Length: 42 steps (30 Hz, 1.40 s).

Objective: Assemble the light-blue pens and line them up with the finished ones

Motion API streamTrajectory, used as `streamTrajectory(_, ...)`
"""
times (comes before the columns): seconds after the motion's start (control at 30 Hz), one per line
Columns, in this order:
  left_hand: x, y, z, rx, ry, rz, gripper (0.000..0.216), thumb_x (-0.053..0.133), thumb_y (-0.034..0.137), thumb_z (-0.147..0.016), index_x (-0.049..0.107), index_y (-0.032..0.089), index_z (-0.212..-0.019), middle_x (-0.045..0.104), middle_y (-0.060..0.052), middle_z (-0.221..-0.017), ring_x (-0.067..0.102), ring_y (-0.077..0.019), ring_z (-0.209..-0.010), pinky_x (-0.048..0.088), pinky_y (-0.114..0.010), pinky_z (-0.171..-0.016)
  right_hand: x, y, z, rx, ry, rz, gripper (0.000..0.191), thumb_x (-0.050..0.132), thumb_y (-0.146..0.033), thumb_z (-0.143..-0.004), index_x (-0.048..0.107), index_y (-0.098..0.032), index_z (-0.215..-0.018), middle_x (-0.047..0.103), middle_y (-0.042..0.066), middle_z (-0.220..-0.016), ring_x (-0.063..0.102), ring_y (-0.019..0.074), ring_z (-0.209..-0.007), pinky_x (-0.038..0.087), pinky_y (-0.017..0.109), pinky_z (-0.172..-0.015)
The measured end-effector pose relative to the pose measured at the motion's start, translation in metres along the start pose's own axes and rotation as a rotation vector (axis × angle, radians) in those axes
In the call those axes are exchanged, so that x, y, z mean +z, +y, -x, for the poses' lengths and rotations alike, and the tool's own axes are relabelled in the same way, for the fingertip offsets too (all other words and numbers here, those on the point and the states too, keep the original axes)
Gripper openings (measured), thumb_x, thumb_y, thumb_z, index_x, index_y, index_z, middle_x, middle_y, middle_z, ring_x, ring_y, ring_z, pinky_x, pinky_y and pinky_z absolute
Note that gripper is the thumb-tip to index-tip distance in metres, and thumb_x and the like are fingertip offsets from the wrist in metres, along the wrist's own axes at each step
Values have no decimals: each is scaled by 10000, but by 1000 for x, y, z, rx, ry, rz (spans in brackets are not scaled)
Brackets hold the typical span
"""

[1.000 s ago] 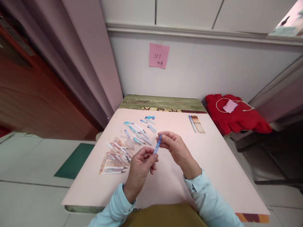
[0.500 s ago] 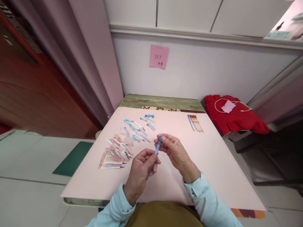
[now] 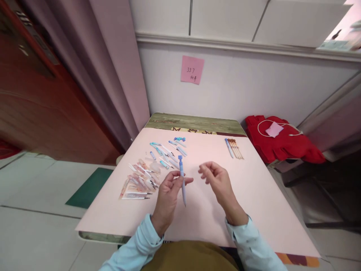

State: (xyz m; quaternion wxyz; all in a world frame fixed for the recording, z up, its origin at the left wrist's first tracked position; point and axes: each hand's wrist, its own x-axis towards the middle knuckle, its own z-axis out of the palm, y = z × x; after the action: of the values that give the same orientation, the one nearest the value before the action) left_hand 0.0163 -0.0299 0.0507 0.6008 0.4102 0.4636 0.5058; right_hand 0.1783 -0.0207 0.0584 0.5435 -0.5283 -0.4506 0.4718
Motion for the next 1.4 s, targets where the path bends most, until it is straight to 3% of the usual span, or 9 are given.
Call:
streamTrajectory(0.07, -1, 0, -5, 53, 53, -15, 261, 614, 416, -858, 568, 197, -991, 754, -78, -888, 669, -234, -1003, 397, -383, -977, 1, 13, 11, 34, -80, 112, 287, 689, -473, -787, 662, -190, -749, 649, 21, -687, 535, 128, -578, 414, 247, -525)
streamTrajectory(0.17, 1, -4, -8, 73, 82, 5, 253, 606, 420, -858, 557, 198, -967, 752, -75, -895, 677, -228, -978, 437, -364, -921, 12, 29, 27, 46, -175, 163, 255, 731, -435, -756, 677, -194, -819, 648, 12, -708, 512, 125, -575, 404, 252, -536)
streamTrajectory(0.27, 4, -14, -7, 23, 51, 38, 283, 619, 438, -837, 557, 197, -971, 751, -77, -893, 695, -221, -890, 489, -346, -829, 24, 40, 37, 20, -188, 119, 223, 716, -402, -776, 667, -201, -860, 652, 9, -758, 493, 115, -576, 393, 248, -544)
streamTrajectory(0.37, 2, -19, -9, 5, 23, 34, 313, 661, 423, -806, 568, 189, -993, 750, -87, -907, 696, -212, -876, 501, -354, -844, 27, 47, 42, 22, -185, 73, 216, 682, -412, -803, 661, -199, -828, 624, 3, -710, 471, 114, -560, 375, 244, -528)
streamTrajectory(0.57, -12, -3, -35, 290, 54, 3, 364, 552, 429, -893, 615, 196, -1165, 645, -112, -1232, 640, -198, -1050, 477, -366, -966, 22, 56, 48, 96, -191, 57, 241, 702, -437, -778, 667, -199, -794, 586, -11, -645, 459, 115, -544, 369, 244, -519)
streamTrajectory(0.7, -13, -1, -44, 288, -18, -3, 322, 602, 413, -865, 685, 166, -1055, 689, -107, -1118, 675, -215, -968, 516, -389, -926, 22, 57, 50, 125, -198, 40, 235, 698, -425, -783, 662, -192, -790, 575, -13, -624, 447, 109, -530, 355, 241, -502)
streamTrajectory(0.87, -10, -12, -44, 226, 21, 56, 303, 676, 380, -812, 686, 159, -1019, 728, -84, -974, 703, -211, -863, 553, -412, -877, 22, 58, 51, 138, -171, 34, 237, 693, -423, -784, 651, -190, -777, 586, 0, -648, 448, 115, -540, 351, 246, -505)
streamTrajectory(1.2, -12, -20, -50, 212, 35, 61, 298, 673, 374, -817, 688, 150, -1013, 735, -86, -953, 710, -201, -817, 578, -395, -827, 22, 65, 48, 93, -178, 106, 233, 645, -405, -826, 651, -173, -805, 595, 4, -667, 456, 103, -547, 369, 227, -515)
streamTrajectory(1.4, -2, -21, -65, 225, -24, 22, 323, 663, 378, -827, 665, 149, -1054, 733, -83, -922, 706, -200, -793, 586, -387, -785, 16, 71, 39, -19, -13, 280, 168, 654, -336, -809, 712, -183, -845, 622, 7, -717, 487, 101, -546, 404, 223, -531)
